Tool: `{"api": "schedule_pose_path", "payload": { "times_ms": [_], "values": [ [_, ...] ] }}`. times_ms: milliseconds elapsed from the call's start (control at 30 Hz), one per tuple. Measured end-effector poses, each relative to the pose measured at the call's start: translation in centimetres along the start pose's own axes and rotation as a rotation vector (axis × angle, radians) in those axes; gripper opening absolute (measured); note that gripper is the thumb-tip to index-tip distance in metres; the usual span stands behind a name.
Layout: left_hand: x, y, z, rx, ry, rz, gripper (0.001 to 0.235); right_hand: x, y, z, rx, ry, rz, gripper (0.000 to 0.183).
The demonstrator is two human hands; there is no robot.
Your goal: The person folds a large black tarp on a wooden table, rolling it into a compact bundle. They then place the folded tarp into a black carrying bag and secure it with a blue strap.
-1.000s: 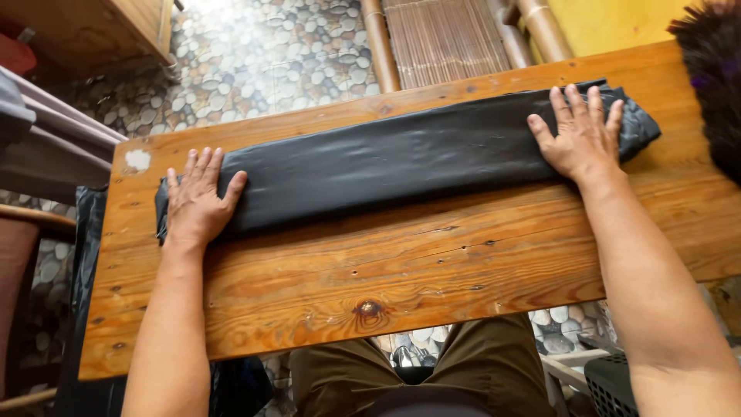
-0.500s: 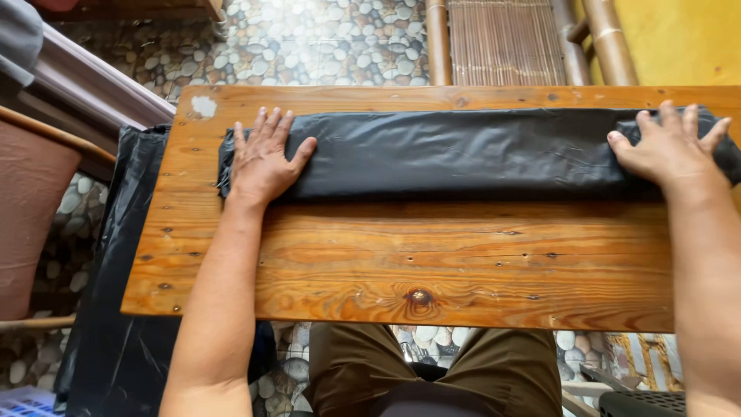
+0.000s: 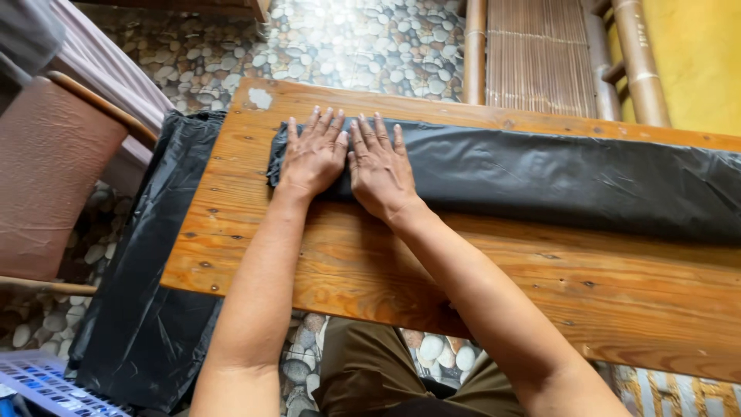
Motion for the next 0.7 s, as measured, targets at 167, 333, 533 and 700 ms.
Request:
{"api": "schedule_pose_path", "payload": {
  "times_ms": [167, 333, 533, 700],
  "values": [
    [-0.3, -0.5, 1.3, 0.009, 0.051, -0.001, 0.057, 1.6, -0.5, 2.0, 0.006, 0.119, 0.042, 0.058],
    [-0.8, -0.1, -0.5, 0.095, 0.106, 0.007, 0.061, 2.1, -0.5, 2.7, -0.008, 0.14, 0.063, 0.058],
    [-5.9, 2.5, -2.3, 0.083, 0.09, -0.244, 0.078, 1.3, -0.3, 2.0, -0.029, 0.122, 0.07, 0.058],
    [-8.3, 5.3, -4.2, -0.021, 0.112, -0.486, 0.089, 1.3, -0.3, 1.9, -0.032, 0.108, 0.077, 0.058]
  ]
}}
Point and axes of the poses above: each hand's wrist, its own y-axis away from the middle knuckle, its own z-axis out of the palm, x = y × z, the point moved 6 cm from there along -y, towards the middle knuckle, and after that the axes turned 15 degrees about -y, right-handed, at the moved point
